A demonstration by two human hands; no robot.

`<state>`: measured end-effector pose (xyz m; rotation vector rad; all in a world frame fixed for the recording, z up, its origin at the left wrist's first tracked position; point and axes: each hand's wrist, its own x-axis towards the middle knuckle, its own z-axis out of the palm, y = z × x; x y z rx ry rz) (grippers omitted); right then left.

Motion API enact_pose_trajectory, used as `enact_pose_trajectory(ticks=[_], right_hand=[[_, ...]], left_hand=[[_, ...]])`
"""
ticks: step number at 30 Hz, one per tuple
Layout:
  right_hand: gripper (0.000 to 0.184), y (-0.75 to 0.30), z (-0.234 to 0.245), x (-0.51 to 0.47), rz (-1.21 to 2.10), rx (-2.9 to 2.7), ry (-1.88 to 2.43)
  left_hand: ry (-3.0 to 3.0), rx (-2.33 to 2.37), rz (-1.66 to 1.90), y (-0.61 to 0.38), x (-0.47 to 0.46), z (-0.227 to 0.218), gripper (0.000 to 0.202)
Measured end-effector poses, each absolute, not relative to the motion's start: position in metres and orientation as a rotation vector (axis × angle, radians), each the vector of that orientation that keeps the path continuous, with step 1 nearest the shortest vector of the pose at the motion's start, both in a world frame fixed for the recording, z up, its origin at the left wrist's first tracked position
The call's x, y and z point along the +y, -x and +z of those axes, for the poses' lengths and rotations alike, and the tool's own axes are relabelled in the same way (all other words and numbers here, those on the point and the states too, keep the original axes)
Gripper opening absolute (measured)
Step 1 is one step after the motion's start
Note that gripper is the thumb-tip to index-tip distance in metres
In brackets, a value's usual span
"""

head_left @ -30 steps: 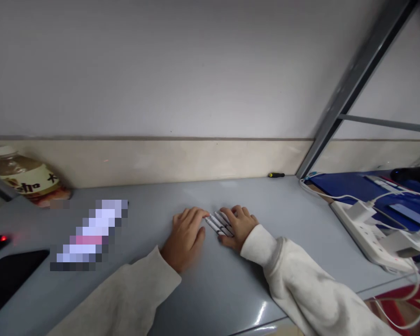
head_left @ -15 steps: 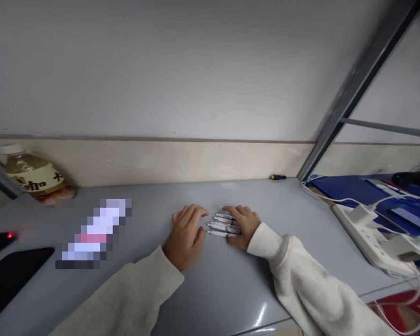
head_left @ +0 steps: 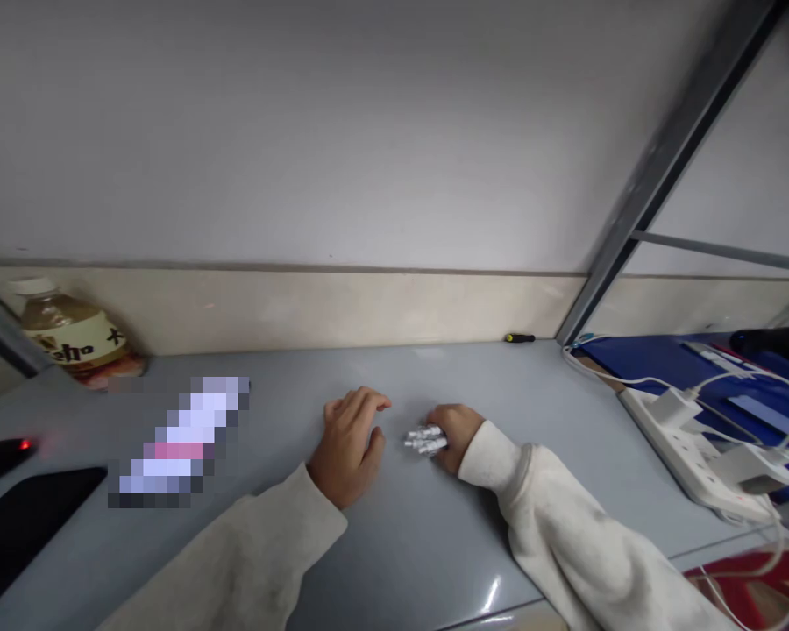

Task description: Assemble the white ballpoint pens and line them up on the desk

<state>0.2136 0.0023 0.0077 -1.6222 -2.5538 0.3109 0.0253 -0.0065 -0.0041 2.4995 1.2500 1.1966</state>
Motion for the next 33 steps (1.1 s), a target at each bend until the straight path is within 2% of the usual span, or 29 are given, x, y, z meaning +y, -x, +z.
enact_pose_trajectory(ticks=[4, 8, 10, 13, 16, 20, 29, 33], right_hand=[[0.017, -0.214, 0.004, 0.004, 0.261, -2.479, 1.219], [0.010, -0.205, 0.010, 0.003, 0.579, -2.084, 0.851], [0.009, -0.196, 0.016, 0.002, 0.725, -1.822, 0.855], [0.026, -0.183, 0.022, 0.003, 0.903, -1.554, 0.933], [0.035, -0.171, 0.022, 0.008, 1.060, -1.420, 1.005], [0.035, -0.157, 0.020, 0.011, 1.073, -1.310, 1.056], [0.030, -0.135, 0.015, 0.002, 1.153, -1.373, 0.905], [0.026, -0.135, 0.011, 0.003, 1.162, -1.466, 0.845]], left_hand=[[-2.489, 1.278, 1.214, -0.025, -0.007, -0.004, 0.027], [-2.468, 1.283, 1.242, -0.024, -0.007, -0.004, 0.025], [-2.453, 1.280, 1.261, -0.024, -0.006, -0.004, 0.024], [-2.407, 1.279, 1.314, -0.023, -0.006, -0.002, 0.021], [-2.323, 1.267, 1.392, -0.021, -0.008, 0.001, 0.017], [-2.207, 1.190, 1.487, -0.020, -0.010, 0.006, 0.017], [-2.210, 0.918, 1.341, -0.023, -0.012, 0.021, 0.041], [-2.156, 0.892, 1.326, -0.027, -0.014, 0.029, 0.031]])
